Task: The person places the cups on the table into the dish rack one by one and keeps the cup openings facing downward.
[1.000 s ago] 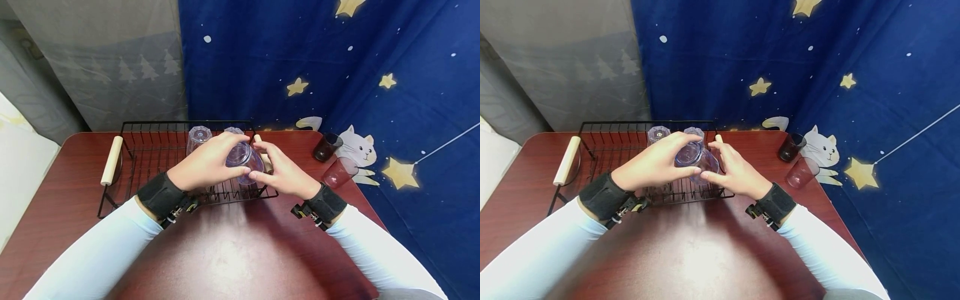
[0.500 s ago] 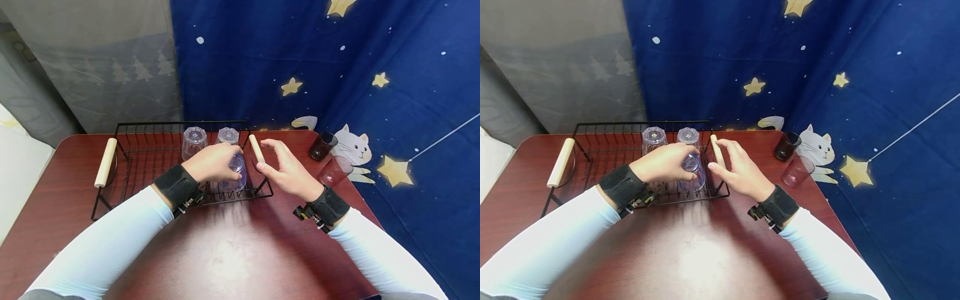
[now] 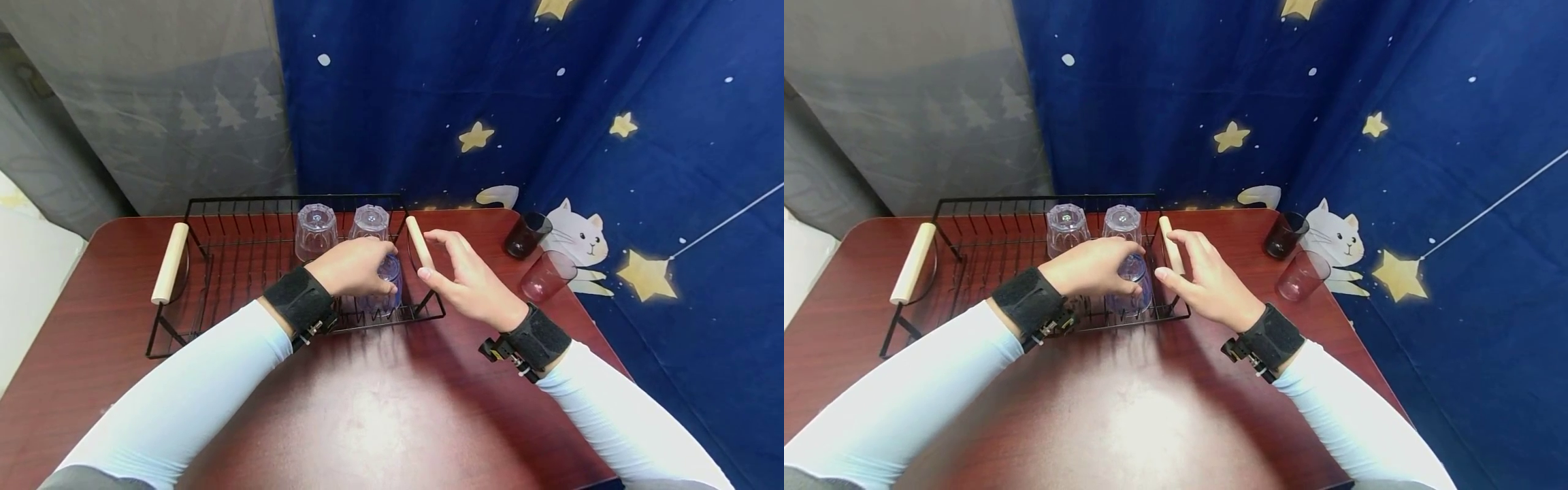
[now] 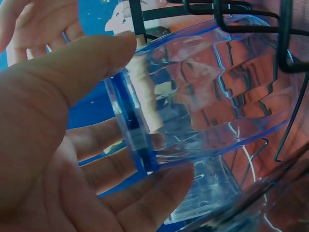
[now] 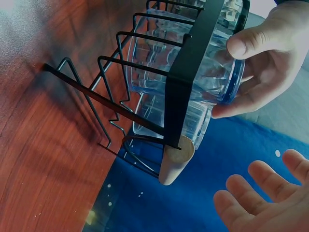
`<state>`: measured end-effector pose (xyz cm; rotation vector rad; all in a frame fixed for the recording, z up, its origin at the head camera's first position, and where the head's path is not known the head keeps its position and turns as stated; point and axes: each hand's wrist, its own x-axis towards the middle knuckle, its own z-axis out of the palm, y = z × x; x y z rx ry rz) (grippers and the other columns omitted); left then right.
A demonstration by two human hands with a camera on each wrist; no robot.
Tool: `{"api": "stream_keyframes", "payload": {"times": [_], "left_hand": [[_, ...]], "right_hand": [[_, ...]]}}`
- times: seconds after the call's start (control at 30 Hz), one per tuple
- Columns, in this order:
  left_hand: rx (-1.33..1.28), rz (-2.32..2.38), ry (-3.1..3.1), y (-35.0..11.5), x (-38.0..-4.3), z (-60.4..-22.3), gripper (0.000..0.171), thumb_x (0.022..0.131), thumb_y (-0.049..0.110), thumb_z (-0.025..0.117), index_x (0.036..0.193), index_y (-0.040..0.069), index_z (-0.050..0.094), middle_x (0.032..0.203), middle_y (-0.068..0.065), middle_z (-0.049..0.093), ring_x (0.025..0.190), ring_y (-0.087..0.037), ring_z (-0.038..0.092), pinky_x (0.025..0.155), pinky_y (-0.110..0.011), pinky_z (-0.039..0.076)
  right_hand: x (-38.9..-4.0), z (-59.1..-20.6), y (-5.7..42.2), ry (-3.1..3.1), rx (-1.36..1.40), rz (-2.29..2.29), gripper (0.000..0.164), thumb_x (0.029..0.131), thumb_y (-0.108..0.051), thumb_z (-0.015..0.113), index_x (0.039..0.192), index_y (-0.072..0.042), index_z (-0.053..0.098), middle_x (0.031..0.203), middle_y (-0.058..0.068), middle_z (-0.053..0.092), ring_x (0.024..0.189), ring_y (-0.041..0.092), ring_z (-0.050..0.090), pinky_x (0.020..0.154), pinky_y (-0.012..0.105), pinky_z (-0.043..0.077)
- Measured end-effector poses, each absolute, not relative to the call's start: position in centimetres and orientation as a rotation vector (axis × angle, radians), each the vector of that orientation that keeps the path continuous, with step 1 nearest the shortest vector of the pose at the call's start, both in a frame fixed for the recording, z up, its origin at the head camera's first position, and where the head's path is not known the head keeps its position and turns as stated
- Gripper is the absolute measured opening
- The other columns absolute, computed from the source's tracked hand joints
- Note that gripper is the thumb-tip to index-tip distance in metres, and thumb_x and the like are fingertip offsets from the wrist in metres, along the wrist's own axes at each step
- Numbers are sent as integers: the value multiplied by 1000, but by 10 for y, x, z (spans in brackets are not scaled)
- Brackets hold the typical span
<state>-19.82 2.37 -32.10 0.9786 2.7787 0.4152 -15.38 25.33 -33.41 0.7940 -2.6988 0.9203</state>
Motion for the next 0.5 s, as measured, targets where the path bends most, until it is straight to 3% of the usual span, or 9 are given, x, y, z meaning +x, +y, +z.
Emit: {"api": "stream_keyframes", "payload": {"times": [0.5], "left_hand": [[947, 468, 2787, 23, -197, -322, 75, 88, 52, 71, 148, 13, 48, 144, -10, 56, 132, -23, 53, 106, -44, 46]], "right_hand": [[-156, -334, 256, -2718, 757, 890, 59, 99, -37, 61, 145, -7, 40, 142, 14, 46, 135, 25, 43, 111, 48, 36]]}}
